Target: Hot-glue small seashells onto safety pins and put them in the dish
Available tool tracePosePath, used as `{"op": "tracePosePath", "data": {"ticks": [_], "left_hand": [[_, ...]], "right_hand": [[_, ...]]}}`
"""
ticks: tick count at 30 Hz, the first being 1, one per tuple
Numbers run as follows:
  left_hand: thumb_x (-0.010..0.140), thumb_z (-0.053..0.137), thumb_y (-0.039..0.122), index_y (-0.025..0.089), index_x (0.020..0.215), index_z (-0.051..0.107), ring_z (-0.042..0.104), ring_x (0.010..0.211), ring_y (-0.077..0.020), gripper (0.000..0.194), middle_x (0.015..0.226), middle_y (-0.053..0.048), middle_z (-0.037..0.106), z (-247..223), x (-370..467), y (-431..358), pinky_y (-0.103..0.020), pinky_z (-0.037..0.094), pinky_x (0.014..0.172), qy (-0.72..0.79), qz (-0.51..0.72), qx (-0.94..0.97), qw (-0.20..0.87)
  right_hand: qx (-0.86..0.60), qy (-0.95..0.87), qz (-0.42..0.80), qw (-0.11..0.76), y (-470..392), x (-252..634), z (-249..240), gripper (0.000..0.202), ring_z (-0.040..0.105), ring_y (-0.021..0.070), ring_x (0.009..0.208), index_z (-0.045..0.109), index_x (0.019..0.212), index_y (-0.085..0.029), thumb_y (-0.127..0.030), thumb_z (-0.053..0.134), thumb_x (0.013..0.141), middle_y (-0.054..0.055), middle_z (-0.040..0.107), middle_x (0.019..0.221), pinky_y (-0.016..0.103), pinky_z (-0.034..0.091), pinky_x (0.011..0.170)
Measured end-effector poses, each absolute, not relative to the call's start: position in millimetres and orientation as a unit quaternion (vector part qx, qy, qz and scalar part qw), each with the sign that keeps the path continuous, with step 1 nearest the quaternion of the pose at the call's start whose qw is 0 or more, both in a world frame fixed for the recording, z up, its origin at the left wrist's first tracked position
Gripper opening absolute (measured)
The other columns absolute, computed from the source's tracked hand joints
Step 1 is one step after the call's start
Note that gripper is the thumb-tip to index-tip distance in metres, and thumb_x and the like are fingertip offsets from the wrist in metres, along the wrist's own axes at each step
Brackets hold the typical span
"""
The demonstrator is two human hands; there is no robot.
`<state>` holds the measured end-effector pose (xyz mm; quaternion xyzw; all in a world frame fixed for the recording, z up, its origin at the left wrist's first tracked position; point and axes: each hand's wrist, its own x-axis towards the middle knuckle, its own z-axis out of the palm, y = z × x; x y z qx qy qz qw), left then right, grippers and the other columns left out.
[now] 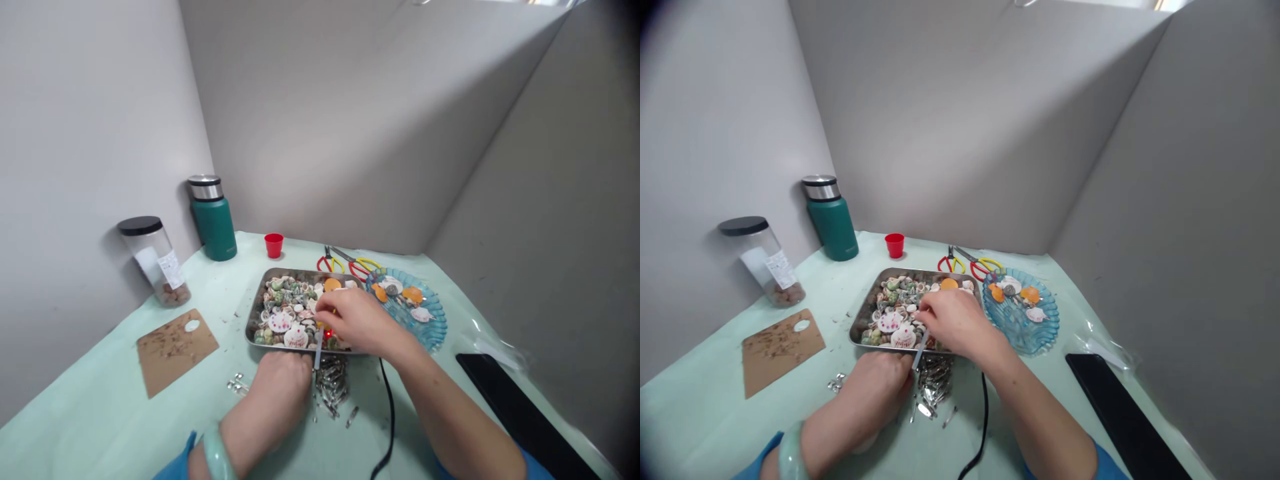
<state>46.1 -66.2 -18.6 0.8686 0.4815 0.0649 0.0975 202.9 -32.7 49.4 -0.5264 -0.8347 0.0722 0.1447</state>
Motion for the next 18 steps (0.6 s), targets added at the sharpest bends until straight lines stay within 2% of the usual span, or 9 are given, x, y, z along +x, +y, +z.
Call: {"op": "tracePosePath", "data": {"ticks": [4, 7, 9, 11, 14, 18], "left_hand": [[0.074, 0.042, 0.008, 0.012, 0.078, 0.067, 0.065, 0.07, -0.0257, 0.025, 0.075, -0.017, 0.069, -16, 45, -68, -0.034, 0.046, 0.065, 0.479, 0.032, 0.874, 0.071], [0.073, 0.044, 0.009, 0.013, 0.073, 0.068, 0.065, 0.067, -0.0244, 0.024, 0.069, -0.015, 0.069, -10, 43, -71, -0.032, 0.046, 0.063, 0.469, 0.023, 0.88, 0.073], [0.072, 0.045, 0.009, 0.014, 0.071, 0.068, 0.065, 0.065, -0.0248, 0.024, 0.067, -0.015, 0.069, -6, 39, -72, -0.032, 0.045, 0.061, 0.446, 0.013, 0.892, 0.07], [0.069, 0.046, 0.008, 0.014, 0.067, 0.068, 0.065, 0.061, -0.0255, 0.023, 0.065, -0.016, 0.069, -3, 34, -74, -0.032, 0.044, 0.058, 0.426, -0.003, 0.903, 0.061], [0.066, 0.046, 0.008, 0.015, 0.062, 0.067, 0.063, 0.055, -0.0233, 0.023, 0.063, -0.014, 0.069, 6, 22, -75, -0.03, 0.04, 0.053, 0.418, -0.002, 0.906, 0.064], [0.066, 0.048, 0.013, 0.02, 0.061, 0.065, 0.058, 0.052, -0.0174, 0.019, 0.058, -0.004, 0.066, 28, 5, -71, -0.026, 0.035, 0.05, 0.408, 0.041, 0.898, 0.16]], "right_hand": [[-0.459, -0.877, 0.084, 0.118, -17, 172, 36, 0.021, 0.058, 0.0183, 0.085, 0.063, 0.097, -0.022, -0.025, 0.053, 0.079, 0.005, 0.065, 0.097, 0.027, 0.04, 0.069], [-0.419, -0.901, 0.103, 0.037, -4, 153, 29, 0.05, 0.056, 0.0241, 0.096, 0.053, 0.118, -0.021, -0.022, 0.06, 0.069, 0.01, 0.058, 0.111, 0.031, 0.043, 0.073], [-0.407, -0.907, 0.108, -0.015, 2, 146, 26, 0.06, 0.053, 0.0271, 0.101, 0.048, 0.124, -0.021, -0.019, 0.06, 0.066, 0.012, 0.055, 0.114, 0.033, 0.043, 0.075], [-0.402, -0.909, 0.103, -0.038, 6, 142, 24, 0.059, 0.052, 0.0283, 0.103, 0.05, 0.123, -0.021, -0.017, 0.059, 0.065, 0.013, 0.055, 0.114, 0.034, 0.044, 0.076], [-0.404, -0.908, 0.112, -0.028, 12, 142, 25, 0.05, 0.056, 0.0251, 0.096, 0.058, 0.114, -0.022, -0.013, 0.058, 0.065, 0.011, 0.058, 0.109, 0.03, 0.044, 0.074], [-0.439, -0.891, 0.115, 0.0, 31, 151, 25, 0.038, 0.06, 0.019, 0.09, 0.061, 0.105, -0.021, -0.01, 0.056, 0.068, 0.005, 0.065, 0.101, 0.023, 0.043, 0.069]]}}
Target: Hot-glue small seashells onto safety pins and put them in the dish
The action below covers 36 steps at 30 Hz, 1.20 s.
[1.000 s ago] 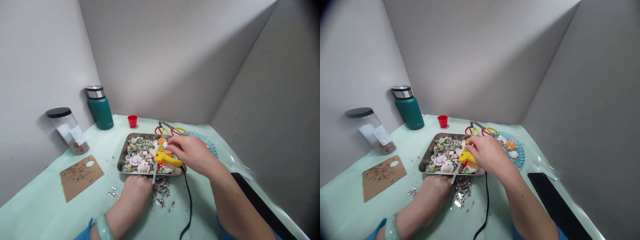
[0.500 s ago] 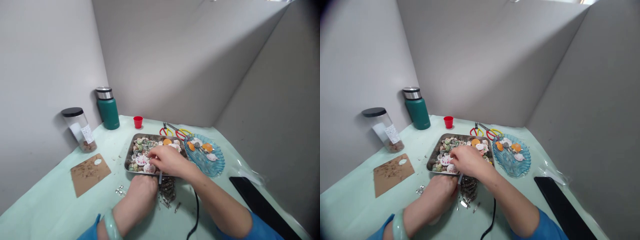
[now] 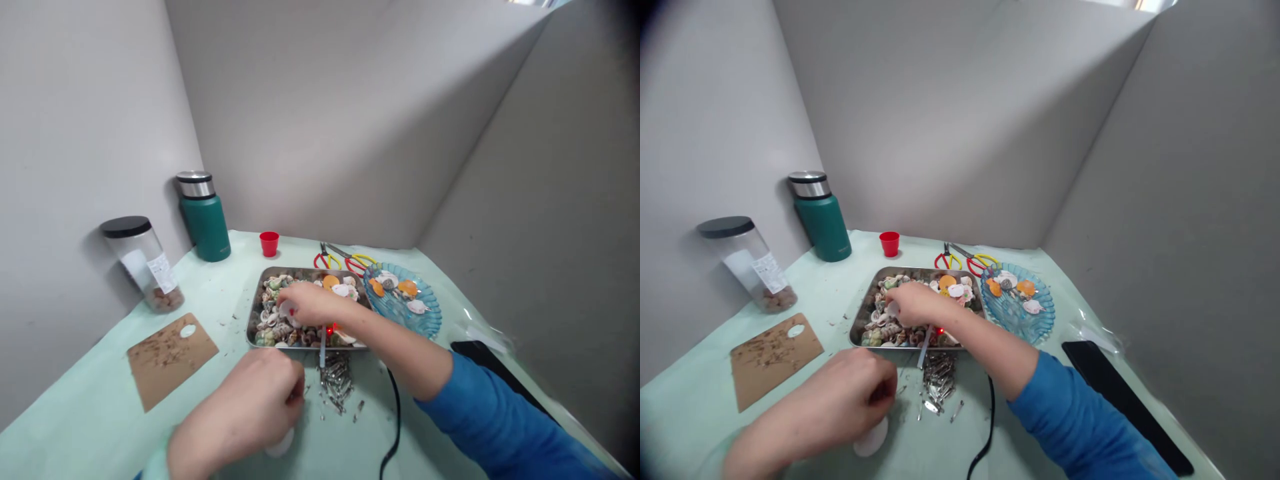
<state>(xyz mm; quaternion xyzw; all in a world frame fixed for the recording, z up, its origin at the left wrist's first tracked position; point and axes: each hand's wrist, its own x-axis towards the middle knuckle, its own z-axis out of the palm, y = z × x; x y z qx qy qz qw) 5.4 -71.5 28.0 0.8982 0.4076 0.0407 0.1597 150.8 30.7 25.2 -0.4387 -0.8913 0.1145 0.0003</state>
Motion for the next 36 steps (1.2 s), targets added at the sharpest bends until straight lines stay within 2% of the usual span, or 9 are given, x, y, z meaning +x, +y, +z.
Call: {"op": "tracePosePath", "data": {"ticks": [3, 9, 12, 15, 20, 24, 29, 33, 36], "left_hand": [[0.071, 0.047, 0.017, 0.021, 0.062, 0.064, 0.054, 0.053, -0.0137, 0.019, 0.058, 0.001, 0.063, 41, -7, -62, -0.023, 0.035, 0.049, 0.423, 0.092, 0.869, 0.238], [0.073, 0.055, 0.033, 0.021, 0.071, 0.065, 0.054, 0.053, -0.0147, 0.015, 0.061, 0.001, 0.065, 36, -23, -37, -0.023, 0.037, 0.049, 0.543, 0.286, 0.717, 0.329], [0.071, 0.059, 0.033, 0.019, 0.071, 0.062, 0.058, 0.056, -0.0148, 0.014, 0.057, 0.0, 0.064, 28, -22, -28, -0.024, 0.041, 0.055, 0.547, 0.374, 0.624, 0.415], [0.07, 0.063, 0.03, 0.016, 0.072, 0.06, 0.058, 0.054, -0.0135, 0.014, 0.053, 0.0, 0.063, 23, -17, -23, -0.023, 0.043, 0.054, 0.521, 0.436, 0.562, 0.471], [0.063, 0.069, 0.026, 0.014, 0.083, 0.06, 0.056, 0.051, -0.0111, 0.026, 0.057, 0.003, 0.061, 18, -12, -18, -0.024, 0.045, 0.054, 0.492, 0.514, 0.48, 0.513], [0.062, 0.07, 0.027, 0.012, 0.091, 0.062, 0.055, 0.05, -0.0104, 0.034, 0.056, 0.003, 0.06, 14, -14, -16, -0.024, 0.046, 0.054, 0.48, 0.53, 0.457, 0.529], [0.067, 0.067, 0.031, 0.011, 0.091, 0.063, 0.055, 0.051, -0.0108, 0.032, 0.055, 0.002, 0.06, 8, -14, -15, -0.024, 0.045, 0.055, 0.466, 0.517, 0.477, 0.536], [0.066, 0.067, 0.033, 0.011, 0.09, 0.065, 0.054, 0.049, -0.0102, 0.032, 0.053, 0.002, 0.06, 8, -12, -16, -0.022, 0.043, 0.052, 0.462, 0.512, 0.481, 0.541], [0.064, 0.069, 0.032, 0.011, 0.093, 0.063, 0.055, 0.049, -0.0095, 0.036, 0.065, -0.001, 0.066, 9, -12, -17, -0.024, 0.045, 0.053, 0.456, 0.518, 0.463, 0.557]], "right_hand": [[-0.481, -0.871, 0.095, 0.025, 51, 163, 27, 0.036, 0.059, 0.0156, 0.09, 0.06, 0.105, -0.019, -0.008, 0.051, 0.072, 0.004, 0.066, 0.102, 0.02, 0.042, 0.07], [-0.513, -0.857, 0.022, 0.042, 51, 169, 39, 0.032, 0.053, 0.0239, 0.102, 0.06, 0.109, -0.014, -0.015, 0.048, 0.079, 0.014, 0.06, 0.111, 0.03, 0.039, 0.079], [-0.457, -0.888, 0.043, -0.005, 30, 157, 39, 0.024, 0.06, 0.0191, 0.085, 0.065, 0.097, -0.025, -0.029, 0.06, 0.074, 0.004, 0.067, 0.094, 0.025, 0.04, 0.068], [-0.426, -0.903, 0.042, -0.042, 14, 145, 31, 0.023, 0.061, 0.0218, 0.081, 0.068, 0.087, -0.022, -0.032, 0.068, 0.066, 0.006, 0.068, 0.086, 0.025, 0.039, 0.062], [-0.436, -0.899, 0.026, -0.037, 16, 149, 26, 0.016, 0.061, 0.02, 0.08, 0.067, 0.085, -0.021, -0.025, 0.054, 0.078, 0.006, 0.068, 0.085, 0.026, 0.038, 0.064], [-0.465, -0.885, 0.01, -0.012, 24, 157, 32, 0.021, 0.06, 0.0218, 0.087, 0.066, 0.089, -0.019, -0.02, 0.048, 0.08, 0.009, 0.067, 0.093, 0.027, 0.038, 0.065], [-0.446, -0.894, 0.038, 0.002, 15, 145, 21, 0.021, 0.06, 0.0213, 0.085, 0.065, 0.093, -0.022, -0.029, 0.057, 0.075, 0.006, 0.068, 0.093, 0.026, 0.039, 0.064], [-0.458, -0.887, 0.057, 0.028, 16, 140, 11, 0.021, 0.062, 0.0219, 0.082, 0.064, 0.091, -0.018, -0.019, 0.058, 0.071, 0.008, 0.069, 0.089, 0.025, 0.039, 0.062], [-0.481, -0.87, 0.074, 0.074, 22, 151, 16, 0.02, 0.062, 0.0195, 0.08, 0.065, 0.09, -0.018, -0.016, 0.051, 0.076, 0.007, 0.069, 0.086, 0.024, 0.039, 0.064]]}}
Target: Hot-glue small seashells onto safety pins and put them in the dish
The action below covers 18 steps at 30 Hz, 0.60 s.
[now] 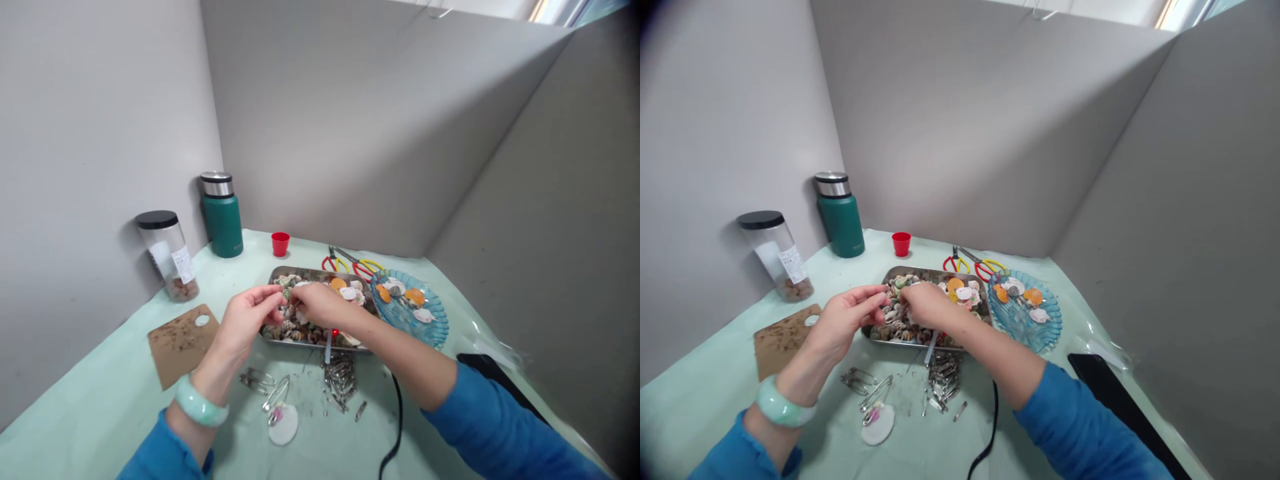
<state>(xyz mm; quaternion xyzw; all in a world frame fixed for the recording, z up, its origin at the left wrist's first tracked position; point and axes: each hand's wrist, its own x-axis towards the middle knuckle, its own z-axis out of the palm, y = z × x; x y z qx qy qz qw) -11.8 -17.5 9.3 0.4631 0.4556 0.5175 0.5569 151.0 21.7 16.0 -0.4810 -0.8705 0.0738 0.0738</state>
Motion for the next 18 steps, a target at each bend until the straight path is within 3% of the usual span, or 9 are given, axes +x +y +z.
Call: {"op": "tracePosePath", "data": {"ticks": [6, 9, 12, 15, 18], "left_hand": [[0.067, 0.067, 0.032, 0.012, 0.091, 0.065, 0.054, 0.05, -0.0084, 0.031, 0.079, -0.005, 0.068, 10, -10, -19, -0.026, 0.049, 0.056, 0.434, 0.501, 0.448, 0.6], [0.069, 0.066, 0.031, 0.012, 0.091, 0.065, 0.055, 0.051, -0.0084, 0.029, 0.077, -0.004, 0.067, 11, -7, -20, -0.025, 0.048, 0.055, 0.436, 0.495, 0.45, 0.601], [0.071, 0.065, 0.03, 0.012, 0.091, 0.063, 0.055, 0.051, -0.0079, 0.027, 0.074, -0.003, 0.066, 12, -4, -23, -0.022, 0.046, 0.054, 0.437, 0.495, 0.458, 0.595], [0.072, 0.064, 0.031, 0.013, 0.086, 0.061, 0.054, 0.05, -0.0074, 0.022, 0.073, -0.001, 0.066, 14, -2, -26, -0.022, 0.045, 0.053, 0.435, 0.501, 0.465, 0.586], [0.074, 0.064, 0.033, 0.014, 0.083, 0.062, 0.054, 0.051, -0.0081, 0.021, 0.067, 0.0, 0.065, 14, 0, -28, -0.022, 0.045, 0.055, 0.431, 0.497, 0.474, 0.585]], "right_hand": [[-0.504, -0.837, 0.122, 0.173, 6, 183, 39, 0.023, 0.062, 0.0129, 0.072, 0.062, 0.096, -0.017, -0.023, 0.043, 0.085, 0.004, 0.068, 0.082, 0.021, 0.043, 0.064], [-0.491, -0.783, 0.245, 0.291, -10, 191, 47, 0.027, 0.061, 0.0104, 0.062, 0.062, 0.099, -0.016, -0.027, 0.04, 0.088, 0.002, 0.066, 0.076, 0.02, 0.045, 0.06], [-0.487, -0.729, 0.315, 0.364, -23, 195, 55, 0.024, 0.059, 0.0111, 0.059, 0.064, 0.096, -0.016, -0.03, 0.048, 0.084, 0.002, 0.064, 0.073, 0.021, 0.045, 0.057], [-0.473, -0.725, 0.326, 0.38, -30, 197, 60, 0.018, 0.055, 0.0112, 0.06, 0.065, 0.084, -0.016, -0.031, 0.056, 0.08, 0.0, 0.061, 0.068, 0.021, 0.043, 0.056], [-0.446, -0.769, 0.316, 0.332, -33, 195, 60, 0.015, 0.051, 0.0096, 0.058, 0.066, 0.079, -0.017, -0.028, 0.056, 0.08, -0.002, 0.059, 0.064, 0.02, 0.038, 0.054]]}}
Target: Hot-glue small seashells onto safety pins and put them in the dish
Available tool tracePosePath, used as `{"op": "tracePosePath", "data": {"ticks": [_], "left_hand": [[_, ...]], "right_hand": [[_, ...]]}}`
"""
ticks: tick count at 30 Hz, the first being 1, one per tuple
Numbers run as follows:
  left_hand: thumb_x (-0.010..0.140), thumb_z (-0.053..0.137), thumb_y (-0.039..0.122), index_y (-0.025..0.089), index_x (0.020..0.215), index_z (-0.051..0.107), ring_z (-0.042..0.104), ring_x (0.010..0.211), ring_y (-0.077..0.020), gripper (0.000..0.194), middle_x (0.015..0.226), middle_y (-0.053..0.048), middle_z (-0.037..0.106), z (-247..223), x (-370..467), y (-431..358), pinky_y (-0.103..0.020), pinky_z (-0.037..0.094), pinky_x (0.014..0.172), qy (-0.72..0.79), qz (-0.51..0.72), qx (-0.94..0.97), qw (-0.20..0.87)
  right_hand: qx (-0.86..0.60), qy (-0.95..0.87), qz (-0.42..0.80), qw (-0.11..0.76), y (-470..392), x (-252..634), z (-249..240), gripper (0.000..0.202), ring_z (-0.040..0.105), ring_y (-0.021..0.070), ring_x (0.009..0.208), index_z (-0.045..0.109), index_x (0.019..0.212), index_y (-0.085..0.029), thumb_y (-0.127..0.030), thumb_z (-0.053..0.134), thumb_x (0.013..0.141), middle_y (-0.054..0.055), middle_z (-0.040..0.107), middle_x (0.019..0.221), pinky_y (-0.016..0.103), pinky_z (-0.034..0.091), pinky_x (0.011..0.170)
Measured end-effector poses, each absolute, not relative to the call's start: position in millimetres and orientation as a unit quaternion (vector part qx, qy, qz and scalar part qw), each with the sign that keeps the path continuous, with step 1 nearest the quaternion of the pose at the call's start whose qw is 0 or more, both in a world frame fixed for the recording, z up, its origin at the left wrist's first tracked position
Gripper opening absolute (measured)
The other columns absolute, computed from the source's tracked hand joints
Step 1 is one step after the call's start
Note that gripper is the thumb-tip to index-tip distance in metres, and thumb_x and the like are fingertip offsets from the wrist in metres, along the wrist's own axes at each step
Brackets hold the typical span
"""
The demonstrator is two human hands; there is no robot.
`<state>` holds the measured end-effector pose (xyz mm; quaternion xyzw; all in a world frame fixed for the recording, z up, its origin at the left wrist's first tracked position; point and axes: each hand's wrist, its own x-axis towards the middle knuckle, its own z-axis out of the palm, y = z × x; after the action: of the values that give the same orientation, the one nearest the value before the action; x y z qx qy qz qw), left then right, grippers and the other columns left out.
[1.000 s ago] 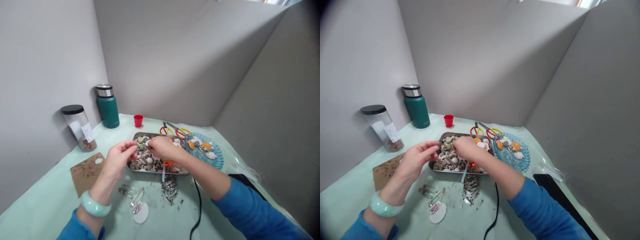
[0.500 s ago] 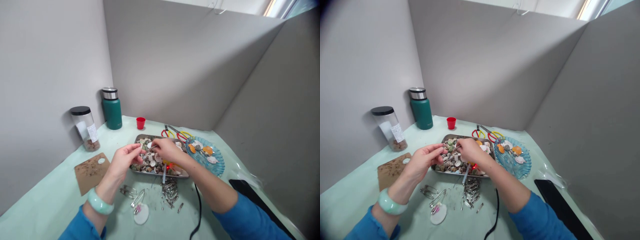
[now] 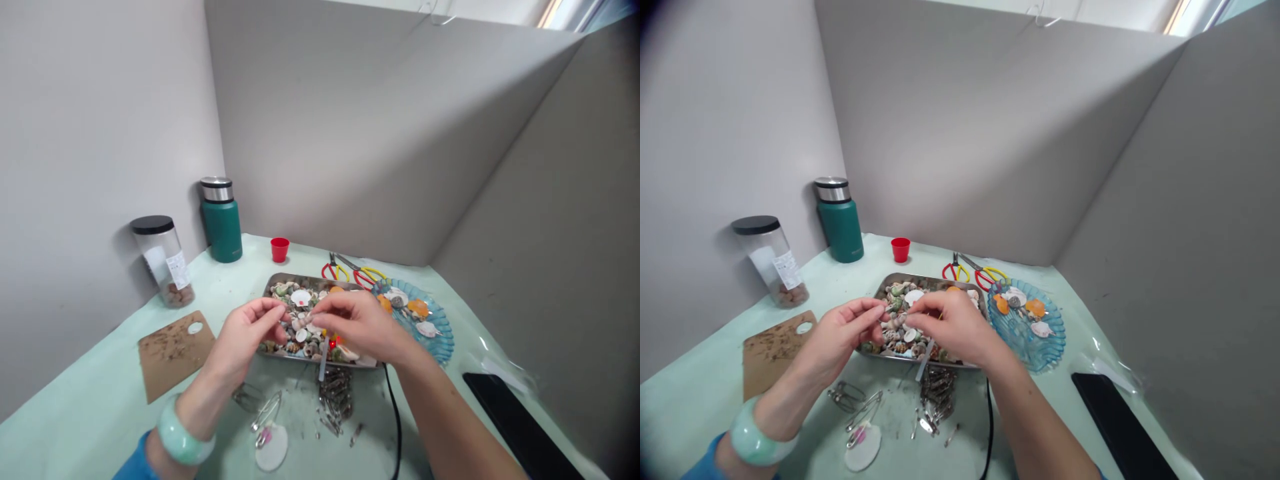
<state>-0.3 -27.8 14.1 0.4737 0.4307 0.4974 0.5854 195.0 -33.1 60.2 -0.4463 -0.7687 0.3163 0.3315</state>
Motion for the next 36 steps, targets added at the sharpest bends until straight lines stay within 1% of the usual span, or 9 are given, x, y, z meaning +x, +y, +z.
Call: {"op": "tracePosePath", "data": {"ticks": [2, 4, 11, 15, 19, 22, 26, 32, 36], "left_hand": [[0.075, 0.063, 0.033, 0.014, 0.084, 0.062, 0.054, 0.051, -0.0089, 0.022, 0.057, 0.001, 0.063, 14, 1, -28, -0.021, 0.044, 0.056, 0.433, 0.488, 0.481, 0.586], [0.075, 0.063, 0.033, 0.014, 0.085, 0.062, 0.054, 0.051, -0.0093, 0.022, 0.051, 0.002, 0.061, 12, 2, -29, -0.021, 0.043, 0.056, 0.44, 0.48, 0.488, 0.582], [0.076, 0.063, 0.031, 0.013, 0.087, 0.064, 0.057, 0.054, -0.0101, 0.022, 0.056, 0.0, 0.065, 8, 9, -30, -0.021, 0.044, 0.058, 0.433, 0.463, 0.496, 0.594], [0.075, 0.064, 0.031, 0.012, 0.088, 0.065, 0.057, 0.056, -0.0102, 0.023, 0.06, -0.001, 0.065, 8, 8, -30, -0.021, 0.045, 0.058, 0.439, 0.488, 0.473, 0.588], [0.076, 0.063, 0.032, 0.012, 0.09, 0.065, 0.056, 0.055, -0.0099, 0.025, 0.061, 0.0, 0.064, 8, 6, -29, -0.022, 0.045, 0.058, 0.438, 0.504, 0.459, 0.586], [0.076, 0.064, 0.032, 0.012, 0.09, 0.064, 0.055, 0.054, -0.009, 0.025, 0.062, 0.0, 0.064, 8, 6, -29, -0.021, 0.045, 0.056, 0.432, 0.515, 0.452, 0.587], [0.075, 0.064, 0.031, 0.012, 0.089, 0.065, 0.054, 0.052, -0.0074, 0.024, 0.069, -0.001, 0.065, 9, 6, -29, -0.019, 0.044, 0.054, 0.419, 0.526, 0.433, 0.601], [0.075, 0.064, 0.03, 0.013, 0.09, 0.064, 0.054, 0.051, -0.0069, 0.023, 0.068, -0.001, 0.065, 12, 7, -29, -0.019, 0.044, 0.053, 0.395, 0.536, 0.415, 0.62], [0.075, 0.064, 0.029, 0.013, 0.09, 0.064, 0.054, 0.05, -0.0066, 0.022, 0.07, -0.001, 0.066, 11, 8, -31, -0.018, 0.043, 0.051, 0.401, 0.541, 0.424, 0.606]], "right_hand": [[-0.443, -0.791, 0.281, 0.314, -34, 192, 57, 0.014, 0.049, 0.009, 0.059, 0.067, 0.079, -0.019, -0.024, 0.054, 0.082, -0.003, 0.059, 0.064, 0.02, 0.036, 0.055], [-0.454, -0.789, 0.258, 0.324, -33, 186, 52, 0.015, 0.048, 0.0087, 0.059, 0.067, 0.08, -0.02, -0.022, 0.053, 0.082, -0.003, 0.059, 0.064, 0.021, 0.035, 0.056], [-0.463, -0.72, 0.327, 0.401, -29, 172, 35, 0.013, 0.052, 0.0088, 0.058, 0.055, 0.076, -0.018, -0.029, 0.053, 0.083, -0.003, 0.056, 0.068, 0.02, 0.038, 0.054], [-0.445, -0.685, 0.421, 0.394, -28, 178, 36, 0.011, 0.056, 0.0103, 0.056, 0.049, 0.081, -0.019, -0.029, 0.048, 0.086, -0.002, 0.057, 0.064, 0.019, 0.039, 0.049], [-0.399, -0.626, 0.548, 0.385, -26, 181, 38, 0.012, 0.058, 0.0102, 0.054, 0.044, 0.084, -0.02, -0.032, 0.046, 0.087, -0.001, 0.06, 0.073, 0.019, 0.038, 0.043], [-0.36, -0.58, 0.622, 0.384, -24, 180, 37, 0.013, 0.052, 0.0075, 0.05, 0.047, 0.091, -0.019, -0.031, 0.047, 0.086, -0.001, 0.058, 0.074, 0.018, 0.038, 0.043], [-0.312, -0.55, 0.688, 0.355, -22, 183, 35, 0.022, 0.05, 0.0067, 0.057, 0.052, 0.102, -0.018, -0.027, 0.055, 0.082, 0.0, 0.057, 0.078, 0.019, 0.04, 0.049], [-0.326, -0.538, 0.674, 0.387, -22, 180, 33, 0.018, 0.053, 0.0088, 0.064, 0.055, 0.085, -0.016, -0.026, 0.065, 0.075, -0.001, 0.054, 0.074, 0.024, 0.047, 0.059], [-0.371, -0.55, 0.638, 0.391, -24, 176, 33, 0.019, 0.054, 0.0096, 0.058, 0.053, 0.082, -0.016, -0.027, 0.065, 0.072, -0.003, 0.055, 0.066, 0.027, 0.048, 0.059]]}}
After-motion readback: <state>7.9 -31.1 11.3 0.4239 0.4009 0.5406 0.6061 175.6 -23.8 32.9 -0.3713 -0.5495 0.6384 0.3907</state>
